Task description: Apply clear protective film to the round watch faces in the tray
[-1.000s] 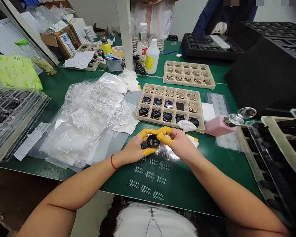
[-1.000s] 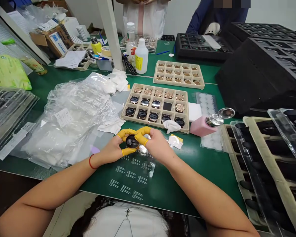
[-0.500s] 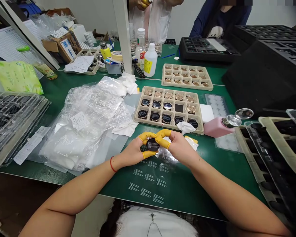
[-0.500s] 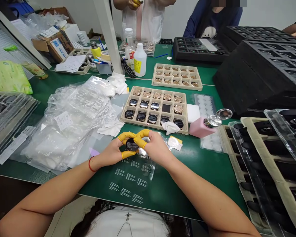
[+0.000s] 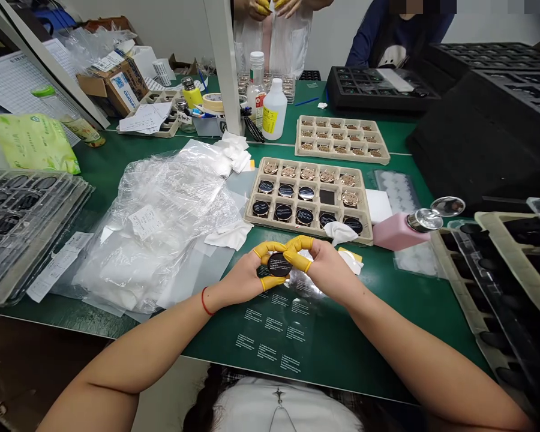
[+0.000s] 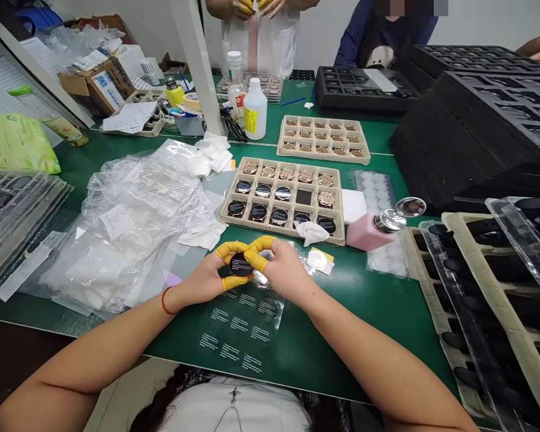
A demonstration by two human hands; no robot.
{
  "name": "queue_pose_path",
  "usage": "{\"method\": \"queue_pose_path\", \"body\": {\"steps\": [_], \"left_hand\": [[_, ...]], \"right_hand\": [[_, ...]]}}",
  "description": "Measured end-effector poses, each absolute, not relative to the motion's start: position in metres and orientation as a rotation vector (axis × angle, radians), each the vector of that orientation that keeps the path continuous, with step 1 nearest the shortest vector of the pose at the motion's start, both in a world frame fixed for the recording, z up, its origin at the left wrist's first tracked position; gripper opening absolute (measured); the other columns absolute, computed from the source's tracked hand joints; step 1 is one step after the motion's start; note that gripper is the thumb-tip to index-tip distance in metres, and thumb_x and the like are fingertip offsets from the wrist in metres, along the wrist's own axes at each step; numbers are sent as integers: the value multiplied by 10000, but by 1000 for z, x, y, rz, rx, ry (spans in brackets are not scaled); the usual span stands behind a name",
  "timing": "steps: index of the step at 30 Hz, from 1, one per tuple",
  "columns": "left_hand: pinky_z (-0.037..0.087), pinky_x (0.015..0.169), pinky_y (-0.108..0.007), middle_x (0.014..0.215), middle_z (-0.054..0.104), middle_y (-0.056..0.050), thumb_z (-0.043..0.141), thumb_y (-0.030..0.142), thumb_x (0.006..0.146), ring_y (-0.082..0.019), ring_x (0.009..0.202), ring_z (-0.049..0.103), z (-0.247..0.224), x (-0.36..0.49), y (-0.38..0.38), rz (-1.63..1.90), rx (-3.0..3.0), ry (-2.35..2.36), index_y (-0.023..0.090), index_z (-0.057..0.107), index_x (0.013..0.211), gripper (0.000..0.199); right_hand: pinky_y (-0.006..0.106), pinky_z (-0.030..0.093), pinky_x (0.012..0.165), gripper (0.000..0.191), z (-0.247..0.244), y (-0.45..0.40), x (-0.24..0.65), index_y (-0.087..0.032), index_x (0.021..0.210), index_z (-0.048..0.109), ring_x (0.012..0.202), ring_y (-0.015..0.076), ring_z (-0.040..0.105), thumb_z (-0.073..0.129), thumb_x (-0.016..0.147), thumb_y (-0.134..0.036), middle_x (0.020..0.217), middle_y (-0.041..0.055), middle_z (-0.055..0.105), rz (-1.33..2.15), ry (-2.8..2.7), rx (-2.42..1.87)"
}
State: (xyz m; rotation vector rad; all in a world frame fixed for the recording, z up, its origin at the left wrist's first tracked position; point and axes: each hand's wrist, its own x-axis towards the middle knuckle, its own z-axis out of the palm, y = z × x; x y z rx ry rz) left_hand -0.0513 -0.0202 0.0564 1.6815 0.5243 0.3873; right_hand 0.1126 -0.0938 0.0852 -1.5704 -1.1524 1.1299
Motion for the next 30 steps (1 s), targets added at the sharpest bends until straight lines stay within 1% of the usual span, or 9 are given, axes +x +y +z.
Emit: {"method": "queue_pose_path", "body": {"steps": [4, 9, 15, 20, 22, 24, 26, 28, 30], "left_hand": [[493, 841, -287, 1121, 589, -51, 677, 262, 760, -180, 964, 604, 55, -51, -20, 393, 1685, 525, 229, 493, 1163, 444], [495, 828, -280, 1081, 608, -40, 677, 250, 761, -169, 925, 617, 56, -51, -20, 393, 1671, 517, 232, 485, 1161, 445], [492, 820, -286, 1049, 622, -43, 679, 238, 756, -174, 903, 623, 58, -52, -21, 375, 1655, 539, 224, 483, 1157, 447], [483, 821, -279, 1072, 606, -43, 678, 236, 754, -171, 914, 605, 58, -52, -21, 381, 1654, 537, 226, 484, 1155, 445], [476, 835, -279, 1100, 587, -44, 677, 249, 758, -165, 916, 595, 57, -51, -20, 385, 1664, 545, 229, 491, 1147, 432], [469, 849, -283, 1110, 569, -41, 674, 270, 762, -159, 916, 587, 57, -51, -19, 383, 1670, 561, 231, 499, 1132, 411], [471, 840, -288, 1076, 572, -34, 674, 279, 762, -154, 898, 586, 56, -51, -19, 360, 1641, 566, 236, 490, 1137, 420], [480, 810, -291, 1028, 582, -26, 679, 277, 757, -152, 871, 591, 57, -50, -19, 324, 1589, 567, 245, 468, 1155, 451], [486, 787, -296, 992, 594, -22, 682, 274, 754, -155, 853, 602, 58, -51, -20, 295, 1548, 568, 249, 456, 1163, 468]], "right_hand": [[301, 455, 743, 107, 85, -94, 112, -188, 728, 586, 820, 180, 585, 576, 756, -291, 798, 20, 639, 1116, -1164, -1584], [312, 452, 770, 78, 85, -94, 112, -189, 743, 594, 849, 184, 588, 575, 748, -265, 891, 34, 654, 1085, -1155, -1608], [324, 452, 783, 127, 84, -95, 111, -194, 759, 598, 871, 196, 589, 585, 762, -320, 896, 38, 657, 1056, -1168, -1625], [330, 448, 792, 131, 81, -94, 110, -201, 801, 603, 877, 197, 590, 567, 781, -325, 911, 35, 659, 1019, -1203, -1652], [331, 444, 795, 133, 86, -94, 115, -207, 841, 606, 898, 203, 587, 530, 807, -310, 933, 39, 658, 923, -1303, -1696], [337, 437, 794, 152, 93, -97, 126, -210, 888, 611, 917, 216, 581, 505, 827, -302, 961, 49, 655, 737, -1486, -1807], [355, 431, 762, 173, 96, -106, 144, -198, 910, 622, 901, 245, 582, 506, 834, -301, 950, 75, 656, 480, -1697, -2032], [372, 417, 697, 193, 92, -118, 164, -169, 882, 641, 847, 283, 589, 498, 841, -292, 868, 111, 658, 228, -1859, -2343], [376, 399, 648, 222, 80, -130, 182, -141, 851, 652, 811, 310, 595, 482, 851, -284, 818, 136, 651, 99, -1934, -2609]]}}
